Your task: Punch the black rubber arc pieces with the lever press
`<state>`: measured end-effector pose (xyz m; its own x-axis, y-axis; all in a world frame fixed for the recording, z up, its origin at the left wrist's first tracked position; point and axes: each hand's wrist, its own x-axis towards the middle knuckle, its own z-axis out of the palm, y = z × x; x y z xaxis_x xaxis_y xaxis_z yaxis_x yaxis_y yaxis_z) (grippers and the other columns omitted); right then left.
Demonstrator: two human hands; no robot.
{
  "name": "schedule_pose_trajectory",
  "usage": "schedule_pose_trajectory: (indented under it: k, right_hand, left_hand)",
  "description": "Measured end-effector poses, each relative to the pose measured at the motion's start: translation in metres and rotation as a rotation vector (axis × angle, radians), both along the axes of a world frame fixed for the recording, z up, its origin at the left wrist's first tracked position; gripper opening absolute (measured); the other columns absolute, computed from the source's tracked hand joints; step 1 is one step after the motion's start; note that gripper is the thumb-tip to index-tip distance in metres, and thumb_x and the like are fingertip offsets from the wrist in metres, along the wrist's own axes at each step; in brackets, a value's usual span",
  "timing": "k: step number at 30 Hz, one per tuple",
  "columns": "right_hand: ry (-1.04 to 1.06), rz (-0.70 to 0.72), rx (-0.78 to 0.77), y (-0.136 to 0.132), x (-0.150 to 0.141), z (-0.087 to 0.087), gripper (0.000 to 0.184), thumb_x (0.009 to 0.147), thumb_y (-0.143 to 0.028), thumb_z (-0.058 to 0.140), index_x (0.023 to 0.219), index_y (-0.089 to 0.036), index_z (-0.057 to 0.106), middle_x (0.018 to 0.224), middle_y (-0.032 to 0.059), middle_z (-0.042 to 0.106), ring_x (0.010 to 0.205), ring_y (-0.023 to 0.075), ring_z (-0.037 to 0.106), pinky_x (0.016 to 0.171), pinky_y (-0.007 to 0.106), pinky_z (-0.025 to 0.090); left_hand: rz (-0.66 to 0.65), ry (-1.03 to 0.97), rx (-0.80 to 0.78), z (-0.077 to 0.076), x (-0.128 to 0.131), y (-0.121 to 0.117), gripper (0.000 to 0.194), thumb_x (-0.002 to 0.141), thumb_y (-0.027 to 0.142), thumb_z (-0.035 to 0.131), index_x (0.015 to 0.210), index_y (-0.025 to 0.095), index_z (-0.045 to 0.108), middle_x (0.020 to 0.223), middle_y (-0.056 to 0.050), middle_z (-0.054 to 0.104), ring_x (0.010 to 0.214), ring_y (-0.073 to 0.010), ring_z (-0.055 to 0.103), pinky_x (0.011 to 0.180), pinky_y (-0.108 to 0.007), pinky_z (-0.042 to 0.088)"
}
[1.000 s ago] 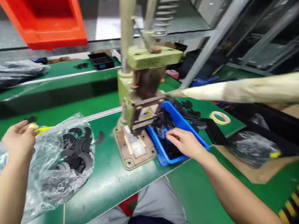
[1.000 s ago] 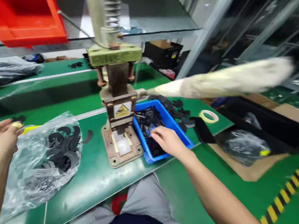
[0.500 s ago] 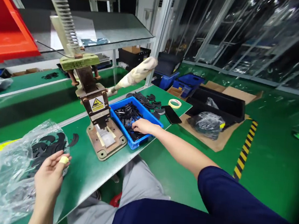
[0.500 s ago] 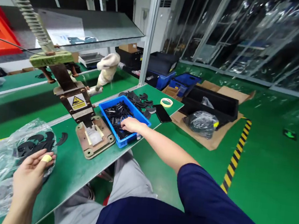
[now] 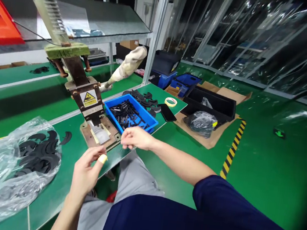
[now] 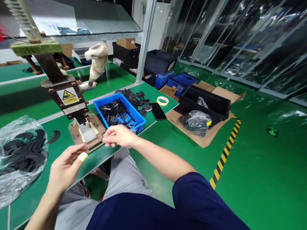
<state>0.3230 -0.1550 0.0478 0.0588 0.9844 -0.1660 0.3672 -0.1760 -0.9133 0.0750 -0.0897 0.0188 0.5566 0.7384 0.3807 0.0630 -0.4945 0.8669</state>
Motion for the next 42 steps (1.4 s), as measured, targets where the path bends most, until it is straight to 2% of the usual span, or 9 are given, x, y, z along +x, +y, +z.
schedule_pose_trajectory:
  k: [5,8,11,15,23,28,34,38,42]
  right_hand:
    - [0.355,0.210,-0.128,-0.013,-0.043,-0.014,0.040,0.085,-0.054,0.065,0.080,-0.016,0.055,0.060,-0.0005,0.065,0.044,0.0052,0.049,0.045,0.018,0.041]
    - [0.467,0.241,-0.124,-0.014,-0.049,-0.018,0.050,0.085,-0.064,0.059,0.078,-0.015,0.056,0.059,-0.0004,0.063,0.044,0.0048,0.047,0.047,0.019,0.043]
    - [0.509,0.205,-0.054,-0.016,-0.053,-0.022,0.055,0.080,-0.069,0.062,0.086,-0.015,0.059,0.069,0.0017,0.067,0.052,0.0065,0.056,0.052,0.020,0.047]
    - [0.454,0.115,0.093,-0.024,-0.060,-0.028,0.053,0.070,-0.060,0.078,0.095,-0.016,0.062,0.079,0.0006,0.069,0.065,0.0097,0.063,0.065,0.025,0.053]
    - [0.097,0.011,0.356,-0.032,-0.065,-0.037,0.027,0.082,-0.042,0.071,0.094,-0.018,0.069,0.083,0.0025,0.071,0.073,0.0130,0.061,0.073,0.028,0.050]
    - [0.004,0.037,0.416,-0.031,-0.065,-0.039,0.025,0.086,-0.042,0.067,0.094,-0.018,0.070,0.086,0.0047,0.073,0.073,0.0142,0.063,0.071,0.028,0.050]
    - [0.027,0.051,0.391,-0.025,-0.066,-0.044,0.025,0.086,-0.042,0.067,0.094,-0.019,0.070,0.089,0.0043,0.075,0.076,0.0137,0.066,0.072,0.027,0.051]
    - [0.090,0.010,0.334,-0.019,-0.063,-0.046,0.034,0.086,-0.044,0.068,0.105,-0.017,0.068,0.090,0.0041,0.075,0.075,0.0127,0.067,0.071,0.026,0.054]
    - [0.127,-0.072,0.305,-0.018,-0.051,-0.040,0.035,0.088,-0.045,0.064,0.107,-0.015,0.066,0.090,0.0064,0.074,0.077,0.0130,0.068,0.072,0.027,0.055]
  left_hand:
    - [-0.161,-0.006,0.278,0.010,0.010,-0.020,0.020,0.088,0.021,0.067,0.107,0.024,0.075,0.104,-0.007,0.075,0.093,-0.0189,0.072,0.082,-0.030,0.060]
    - [-0.082,-0.004,0.265,0.001,0.006,-0.022,0.015,0.087,0.022,0.069,0.101,0.023,0.075,0.094,-0.006,0.076,0.086,-0.0178,0.072,0.079,-0.029,0.060]
    - [0.051,-0.038,0.181,-0.013,0.001,-0.022,0.010,0.087,0.024,0.070,0.095,0.021,0.075,0.091,-0.005,0.076,0.083,-0.0176,0.072,0.077,-0.030,0.059]
    - [0.121,-0.104,0.139,-0.026,-0.002,-0.025,0.009,0.085,0.021,0.071,0.092,0.021,0.076,0.092,-0.005,0.076,0.085,-0.0181,0.072,0.079,-0.031,0.059]
    - [0.082,-0.198,0.157,-0.034,-0.004,-0.028,0.014,0.083,0.011,0.070,0.092,0.021,0.075,0.095,-0.005,0.076,0.086,-0.0192,0.073,0.080,-0.034,0.060]
    - [0.084,-0.179,0.175,-0.041,-0.006,-0.027,0.015,0.083,0.011,0.070,0.092,0.022,0.075,0.097,-0.005,0.077,0.087,-0.0195,0.073,0.080,-0.035,0.060]
    - [0.106,-0.110,0.246,-0.040,-0.008,-0.025,0.007,0.085,0.017,0.069,0.089,0.021,0.073,0.094,-0.006,0.076,0.084,-0.0184,0.073,0.076,-0.033,0.060]
    - [0.101,-0.029,0.281,-0.035,-0.008,-0.009,0.007,0.087,0.017,0.066,0.090,0.021,0.071,0.094,-0.006,0.074,0.087,-0.0175,0.071,0.080,-0.031,0.057]
    - [0.291,0.088,0.269,-0.033,-0.005,0.033,0.008,0.087,0.025,0.066,0.088,0.019,0.070,0.092,-0.006,0.073,0.084,-0.0172,0.069,0.076,-0.028,0.055]
